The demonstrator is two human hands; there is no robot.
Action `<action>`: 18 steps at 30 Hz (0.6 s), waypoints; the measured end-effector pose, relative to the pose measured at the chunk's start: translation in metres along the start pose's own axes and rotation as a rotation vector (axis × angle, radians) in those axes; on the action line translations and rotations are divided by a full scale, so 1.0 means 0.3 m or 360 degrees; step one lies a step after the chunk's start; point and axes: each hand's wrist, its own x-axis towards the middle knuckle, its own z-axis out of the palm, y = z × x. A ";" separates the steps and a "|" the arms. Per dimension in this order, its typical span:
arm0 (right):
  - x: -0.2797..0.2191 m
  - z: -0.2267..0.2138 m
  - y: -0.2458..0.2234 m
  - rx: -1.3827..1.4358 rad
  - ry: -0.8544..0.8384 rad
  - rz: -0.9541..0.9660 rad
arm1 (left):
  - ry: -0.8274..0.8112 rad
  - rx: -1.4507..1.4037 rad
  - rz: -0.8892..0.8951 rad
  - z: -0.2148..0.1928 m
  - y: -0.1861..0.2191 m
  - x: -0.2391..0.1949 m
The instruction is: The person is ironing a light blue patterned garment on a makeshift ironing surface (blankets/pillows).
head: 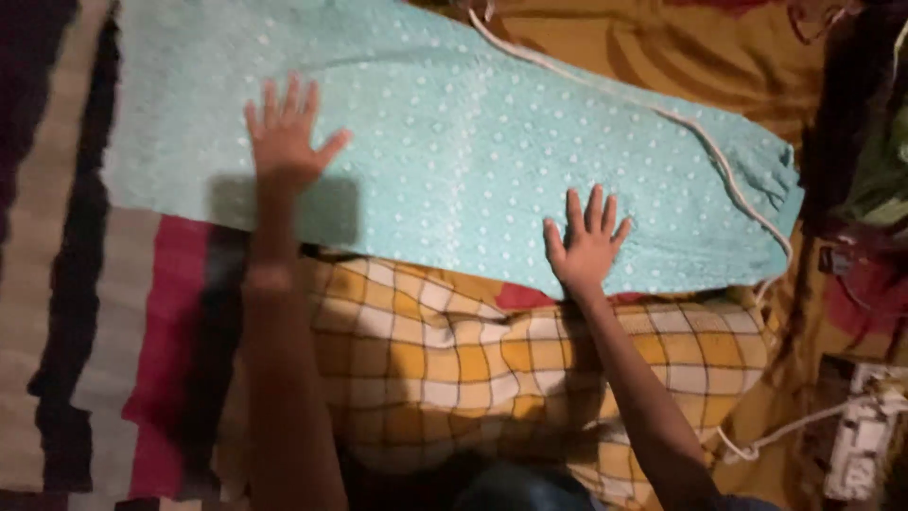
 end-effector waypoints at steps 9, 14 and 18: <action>0.012 -0.009 0.005 0.0001 0.0034 0.0081 | -0.0062 0.0122 -0.0570 -0.032 0.035 0.052; -0.001 -0.025 -0.012 0.0072 0.0023 0.0105 | -0.0265 0.0320 -0.0547 -0.007 0.025 0.033; 0.004 -0.024 -0.016 0.0090 0.0043 0.0071 | -0.0235 0.0259 -0.0152 0.009 0.119 0.071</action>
